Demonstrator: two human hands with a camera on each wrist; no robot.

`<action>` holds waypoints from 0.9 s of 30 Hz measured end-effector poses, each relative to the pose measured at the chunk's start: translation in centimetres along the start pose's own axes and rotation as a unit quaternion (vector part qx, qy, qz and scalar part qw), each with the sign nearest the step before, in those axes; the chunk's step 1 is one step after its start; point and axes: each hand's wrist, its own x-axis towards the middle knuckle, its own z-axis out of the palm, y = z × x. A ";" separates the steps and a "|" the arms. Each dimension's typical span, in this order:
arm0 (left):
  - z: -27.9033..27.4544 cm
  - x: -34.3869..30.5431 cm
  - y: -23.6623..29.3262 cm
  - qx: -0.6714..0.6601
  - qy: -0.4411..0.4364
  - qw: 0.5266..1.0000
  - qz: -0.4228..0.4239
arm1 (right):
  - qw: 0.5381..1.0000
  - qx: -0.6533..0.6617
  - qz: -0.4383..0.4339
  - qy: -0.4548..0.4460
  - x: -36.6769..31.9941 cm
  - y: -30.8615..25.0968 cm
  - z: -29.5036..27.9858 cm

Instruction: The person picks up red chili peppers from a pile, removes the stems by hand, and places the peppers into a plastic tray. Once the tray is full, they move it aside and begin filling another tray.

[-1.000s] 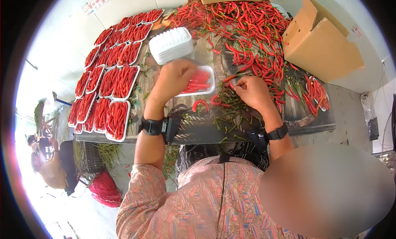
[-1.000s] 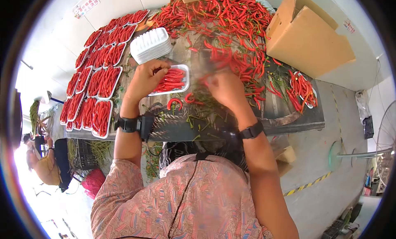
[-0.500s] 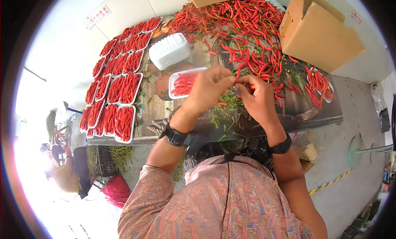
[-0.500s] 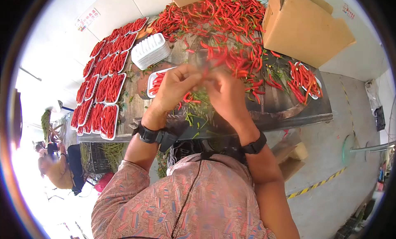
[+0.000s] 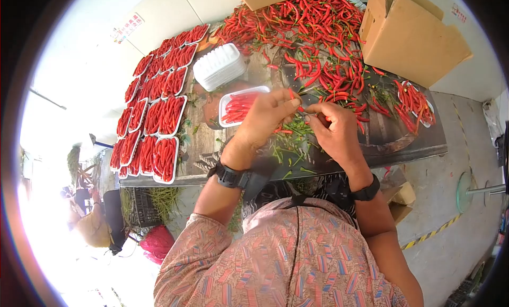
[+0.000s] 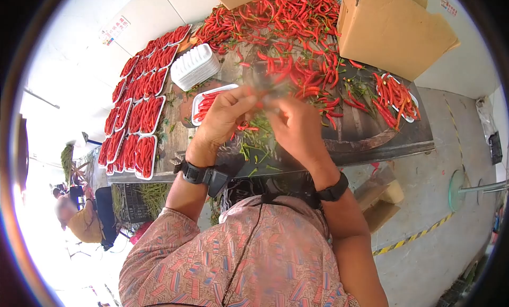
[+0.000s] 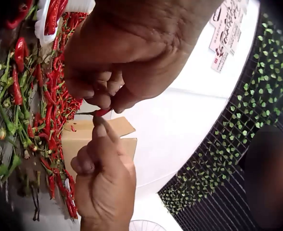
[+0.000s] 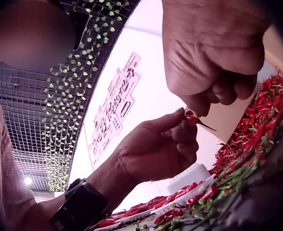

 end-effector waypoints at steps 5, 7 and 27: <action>0.3 -0.4 0.3 -0.050 -0.027 0.998 -0.033 | 1.000 -0.024 -0.002 0.006 0.0 -0.1 0.0; -0.2 -0.1 -0.7 -0.074 -0.038 0.996 -0.028 | 1.000 -0.026 -0.016 0.005 -0.1 0.3 0.2; -4.6 -1.8 3.3 0.204 0.229 0.940 0.146 | 0.984 0.016 0.170 -0.044 -0.2 1.4 1.1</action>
